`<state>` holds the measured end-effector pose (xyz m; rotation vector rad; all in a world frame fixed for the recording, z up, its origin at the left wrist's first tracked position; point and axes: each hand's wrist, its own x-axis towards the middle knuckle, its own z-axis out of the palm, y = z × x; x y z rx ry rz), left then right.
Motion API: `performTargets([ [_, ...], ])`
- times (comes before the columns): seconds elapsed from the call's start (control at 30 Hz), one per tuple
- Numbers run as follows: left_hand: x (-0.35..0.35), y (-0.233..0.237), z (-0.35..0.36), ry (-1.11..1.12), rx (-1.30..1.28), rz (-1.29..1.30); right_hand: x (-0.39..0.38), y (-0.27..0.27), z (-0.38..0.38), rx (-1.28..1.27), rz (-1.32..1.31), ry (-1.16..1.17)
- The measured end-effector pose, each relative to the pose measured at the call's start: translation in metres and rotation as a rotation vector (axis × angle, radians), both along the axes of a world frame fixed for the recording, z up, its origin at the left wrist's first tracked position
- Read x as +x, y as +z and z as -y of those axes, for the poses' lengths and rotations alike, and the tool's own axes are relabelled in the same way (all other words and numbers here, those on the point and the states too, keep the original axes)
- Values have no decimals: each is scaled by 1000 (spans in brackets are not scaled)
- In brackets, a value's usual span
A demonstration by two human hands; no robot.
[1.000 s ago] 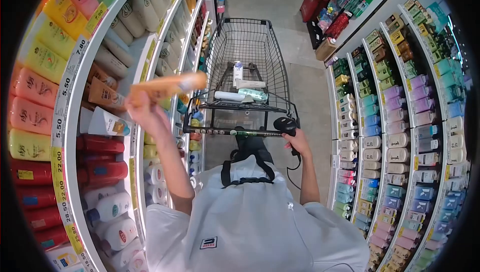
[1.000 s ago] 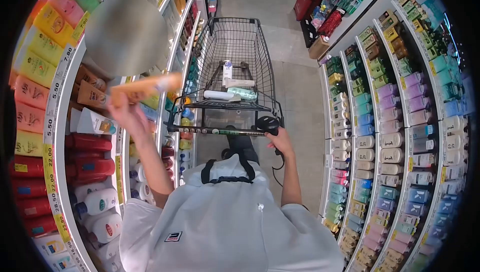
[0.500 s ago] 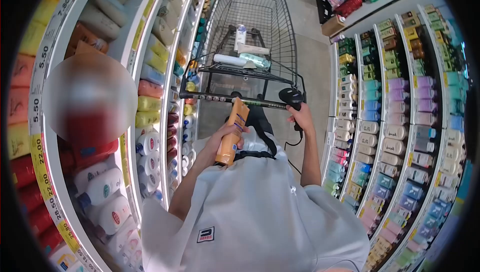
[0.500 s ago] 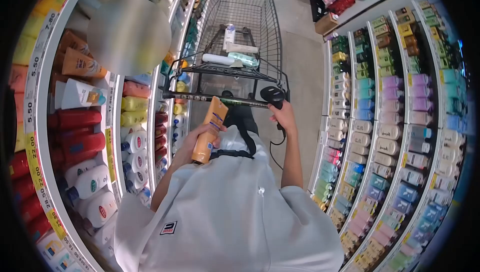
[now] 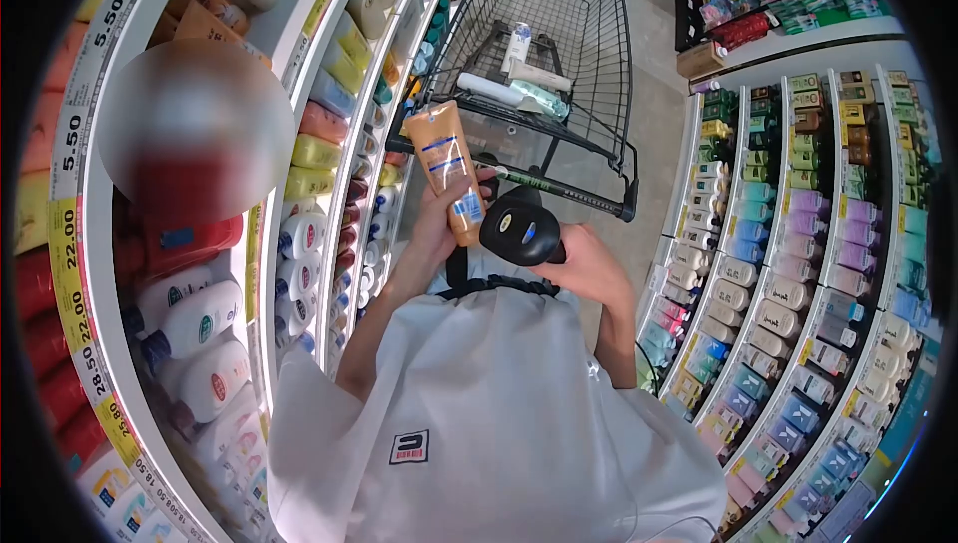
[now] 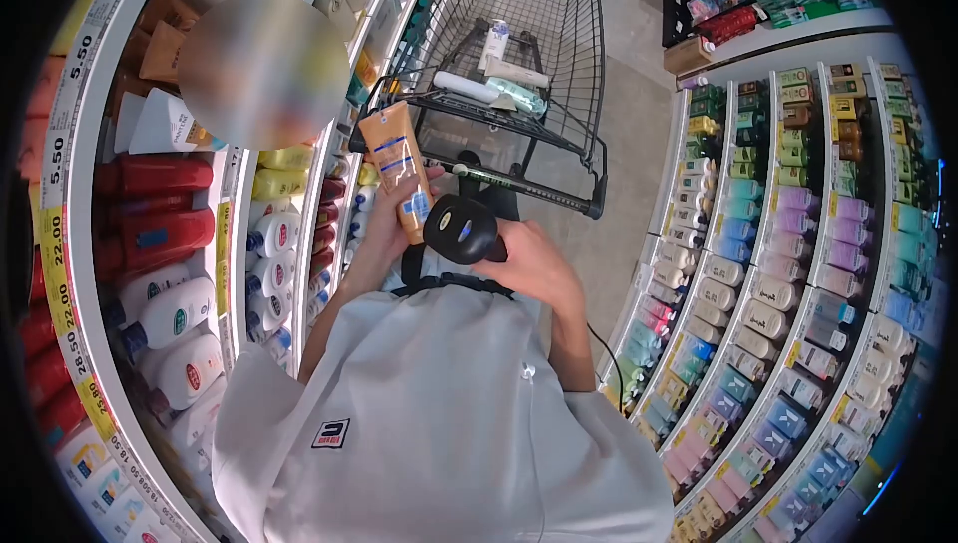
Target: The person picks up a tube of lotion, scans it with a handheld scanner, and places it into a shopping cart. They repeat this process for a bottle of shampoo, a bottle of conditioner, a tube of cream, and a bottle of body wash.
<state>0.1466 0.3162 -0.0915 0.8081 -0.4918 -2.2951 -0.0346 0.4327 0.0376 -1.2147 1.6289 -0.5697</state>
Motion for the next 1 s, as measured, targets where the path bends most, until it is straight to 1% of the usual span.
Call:
performTargets([
  [0.03, 2, 0, 4, -1, 0, 7, 1, 8, 3, 34, -21, 23],
  [0.13, 14, 6, 12, -190, -52, 124, 0, 21, 8, -54, -139, 116],
  [0.17, 12, 7, 10, -215, -97, 215, -2, 25, 12, -48, -147, 164],
  [0.2, 14, -6, 7, -215, -96, 161, -3, 29, 16, -43, -151, 219],
  [0.27, 15, 4, 5, -194, -74, 138, -2, 31, 25, -31, -135, 291],
  [0.37, 26, 14, 12, -254, -85, 154, 4, 35, 33, -8, -102, 337],
  [0.47, 29, 28, 16, -192, -74, 181, 5, 47, 45, 10, -139, 397],
  [0.53, 32, 18, 20, -229, -62, 149, 5, 52, 50, 35, -168, 425],
  [0.57, 33, 13, 22, -248, -54, 136, 5, 52, 52, 43, -170, 423],
  [0.63, 29, 14, 20, -201, -75, 118, 4, 48, 53, 61, -166, 415],
  [0.8, 20, 12, 21, -189, -64, 121, -1, 37, 50, -14, -192, 379],
  [0.9, 13, -9, 26, -200, 4, 123, -5, 31, 49, 9, -177, 321],
  [1.0, 2, -15, 31, -80, 92, 31, -15, 28, 54, 41, -192, 281],
])
